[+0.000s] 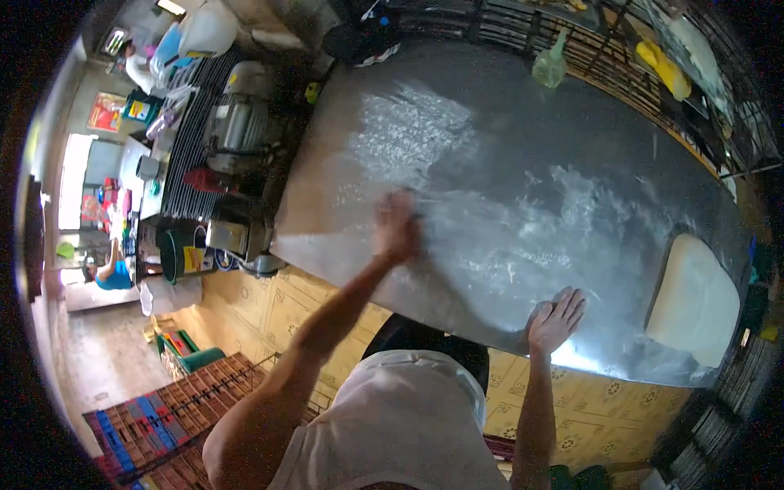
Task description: Kneading a large portion of dough on a stainless steel production table.
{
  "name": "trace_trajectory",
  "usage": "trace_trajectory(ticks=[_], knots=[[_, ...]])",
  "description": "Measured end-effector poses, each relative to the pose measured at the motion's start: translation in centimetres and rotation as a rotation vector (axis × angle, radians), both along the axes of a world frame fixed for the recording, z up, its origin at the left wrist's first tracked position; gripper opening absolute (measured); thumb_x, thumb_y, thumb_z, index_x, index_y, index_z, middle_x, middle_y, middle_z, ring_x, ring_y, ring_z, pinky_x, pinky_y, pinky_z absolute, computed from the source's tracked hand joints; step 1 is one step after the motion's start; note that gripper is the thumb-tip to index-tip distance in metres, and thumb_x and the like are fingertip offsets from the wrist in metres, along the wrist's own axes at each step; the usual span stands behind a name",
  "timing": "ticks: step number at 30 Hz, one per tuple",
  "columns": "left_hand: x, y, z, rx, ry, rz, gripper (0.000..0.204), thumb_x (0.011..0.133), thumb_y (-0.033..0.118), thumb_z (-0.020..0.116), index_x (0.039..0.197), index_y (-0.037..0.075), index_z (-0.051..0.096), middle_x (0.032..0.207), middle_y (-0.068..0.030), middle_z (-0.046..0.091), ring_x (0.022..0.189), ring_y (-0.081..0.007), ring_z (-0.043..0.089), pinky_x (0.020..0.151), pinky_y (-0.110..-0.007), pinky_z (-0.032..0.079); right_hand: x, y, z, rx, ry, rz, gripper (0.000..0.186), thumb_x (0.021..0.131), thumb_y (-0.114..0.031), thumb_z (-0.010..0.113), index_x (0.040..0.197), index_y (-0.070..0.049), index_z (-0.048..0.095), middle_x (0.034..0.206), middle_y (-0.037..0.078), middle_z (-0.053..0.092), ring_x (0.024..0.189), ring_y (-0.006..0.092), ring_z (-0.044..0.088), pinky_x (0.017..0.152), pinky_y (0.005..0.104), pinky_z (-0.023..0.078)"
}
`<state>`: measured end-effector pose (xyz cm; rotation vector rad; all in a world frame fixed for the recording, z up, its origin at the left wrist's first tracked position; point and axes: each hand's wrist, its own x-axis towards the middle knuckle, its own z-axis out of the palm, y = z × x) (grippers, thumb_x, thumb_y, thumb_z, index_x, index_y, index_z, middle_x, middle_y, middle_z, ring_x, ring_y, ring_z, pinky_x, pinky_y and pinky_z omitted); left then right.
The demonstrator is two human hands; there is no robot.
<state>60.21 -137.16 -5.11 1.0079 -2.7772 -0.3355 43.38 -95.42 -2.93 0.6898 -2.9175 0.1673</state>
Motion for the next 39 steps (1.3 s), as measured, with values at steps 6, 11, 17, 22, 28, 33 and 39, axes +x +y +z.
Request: trace_trajectory(ticks=[6,11,17,22,28,33,39], knots=[[4.3,-17.9,-0.8,-0.121,-0.151,0.27,0.083,0.106,0.054,0.045,0.167,0.002,0.024,0.176,-0.0201,0.017,0.159,-0.0493,0.015,0.131,-0.057,0.011,0.3,-0.7,-1.0,0.097,0.003,-0.043,0.067,0.111,-0.046,0.028,0.165,-0.006,0.032,0.171,0.02,0.031,0.155,0.0473,0.03,0.127,0.0591,0.021],[-9.5,-19.2,0.1,-0.127,-0.083,0.144,0.084,0.106,0.054,0.046,0.166,0.001,0.024,0.174,-0.0221,0.02,0.16,-0.0466,0.017,0.131,-0.057,0.011,-0.1,-1.4,-0.2,0.09,-0.053,-0.031,0.069,0.11,-0.046,0.029,0.165,-0.005,0.031,0.171,0.022,0.03,0.155,0.0501,0.028,0.127,0.0611,0.02],[-29.1,4.7,1.1,0.136,0.024,-0.539,0.074,0.107,0.04,0.04,0.166,-0.001,0.023,0.171,-0.0228,0.028,0.16,-0.0419,0.02,0.131,-0.06,0.005,0.5,-0.2,0.4,0.122,-0.087,-0.093,0.07,0.109,-0.047,0.031,0.166,-0.007,0.03,0.171,0.022,0.03,0.156,0.0495,0.026,0.126,0.0611,0.019],[-26.3,25.2,-1.1,0.393,0.24,-1.063,0.071,0.089,0.039,0.063,0.152,0.007,0.055,0.162,-0.0169,0.046,0.157,-0.0434,0.027,0.131,-0.061,0.007,-0.1,-1.4,-1.4,-0.027,-0.045,-0.008,0.069,0.108,-0.048,0.036,0.163,-0.006,0.036,0.168,0.024,0.034,0.153,0.0529,0.03,0.124,0.0643,0.023],[-15.4,17.1,1.6,0.542,-0.137,-0.957,0.076,0.101,0.039,0.055,0.167,0.01,0.03,0.174,-0.0128,0.028,0.163,-0.0305,0.019,0.133,-0.052,0.004,0.0,-0.8,-0.1,0.02,-0.15,-0.102,0.071,0.103,-0.043,0.039,0.163,-0.005,0.036,0.168,0.024,0.035,0.154,0.0514,0.029,0.125,0.0636,0.02],[-4.1,-2.3,0.6,-0.037,-0.179,-0.488,0.065,0.1,0.034,0.062,0.158,0.01,0.044,0.166,-0.0176,0.04,0.157,-0.04,0.028,0.129,-0.059,0.019,-0.8,-0.5,1.4,0.012,-0.133,-0.136,0.068,0.102,-0.037,0.042,0.162,-0.005,0.037,0.168,0.023,0.035,0.153,0.0513,0.03,0.125,0.064,0.021],[13.1,-16.2,-1.7,-0.655,-0.039,-0.169,0.054,0.109,0.035,0.05,0.156,0.007,0.048,0.17,-0.0204,0.034,0.154,-0.0434,0.034,0.12,-0.062,0.029,-1.2,-2.5,1.7,-0.043,-0.132,-0.039,0.067,0.1,-0.034,0.045,0.159,-0.003,0.041,0.164,0.025,0.039,0.152,0.0516,0.032,0.124,0.0634,0.021]])
